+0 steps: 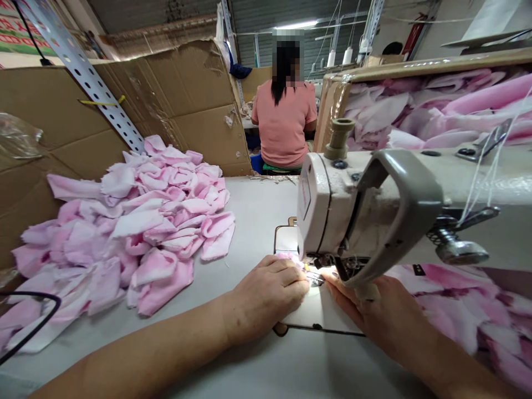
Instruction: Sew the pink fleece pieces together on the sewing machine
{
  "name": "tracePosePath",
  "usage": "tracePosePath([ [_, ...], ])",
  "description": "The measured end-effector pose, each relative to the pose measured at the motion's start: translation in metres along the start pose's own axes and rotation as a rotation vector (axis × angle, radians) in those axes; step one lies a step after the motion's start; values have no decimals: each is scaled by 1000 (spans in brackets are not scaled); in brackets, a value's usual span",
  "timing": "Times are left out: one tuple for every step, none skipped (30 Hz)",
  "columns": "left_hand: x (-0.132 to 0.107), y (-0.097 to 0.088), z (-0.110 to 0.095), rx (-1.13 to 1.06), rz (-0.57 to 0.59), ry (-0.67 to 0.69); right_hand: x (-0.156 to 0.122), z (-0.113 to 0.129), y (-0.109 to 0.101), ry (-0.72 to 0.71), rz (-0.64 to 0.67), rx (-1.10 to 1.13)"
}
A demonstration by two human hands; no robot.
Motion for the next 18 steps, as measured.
tracePosePath([
  [0,-1,0,-17,-9,-3,-1,0,-1,-20,-9,-9],
  [1,-1,1,-31,-16,-10,-2,0,-1,-30,-17,-19],
  [1,-2,1,-41,-19,-15,-3,-1,-2,-34,-23,-30],
  [2,-2,1,-45,-16,-20,-5,-1,-2,-32,-25,-44],
  [2,-2,1,-44,-12,-23,-5,-1,-1,-31,-22,-54],
  [2,-2,1,-41,-7,-24,-6,-1,0,-32,-13,-59],
  [3,-2,1,-36,-2,-25,-7,0,1,-29,4,-63],
  [3,-2,1,-29,4,-28,-8,0,2,-22,21,-66],
  [3,-2,2,-24,11,-29,-8,0,2,-15,35,-66],
  [3,-1,2,-20,19,-30,-9,-1,2,-8,41,-67],
  [3,-1,2,-17,23,-30,-10,-1,2,-5,41,-70],
  [3,0,2,-12,28,-29,-10,-2,1,-9,39,-71],
  [3,0,2,-6,31,-29,-11,-3,0,-21,40,-66],
  [3,0,2,0,36,-31,-11,-3,0,-34,50,-53],
  [3,0,3,6,41,-32,-12,-5,0,-40,64,-35],
  [3,0,2,11,46,-32,-12,-8,-1,-32,74,-15],
  [3,0,2,15,53,-30,-11,-11,-1,-9,81,4],
  [3,1,2,17,62,-27,-11,-15,-2,26,85,19],
])
Point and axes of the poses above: each hand's wrist, its own x-axis towards the middle knuckle, its own y-axis out of the palm, z = x × y, the point moved 7 cm from there along x, towards the middle knuckle, and after that the axes turned 10 degrees about -z, right-handed, at the moved point
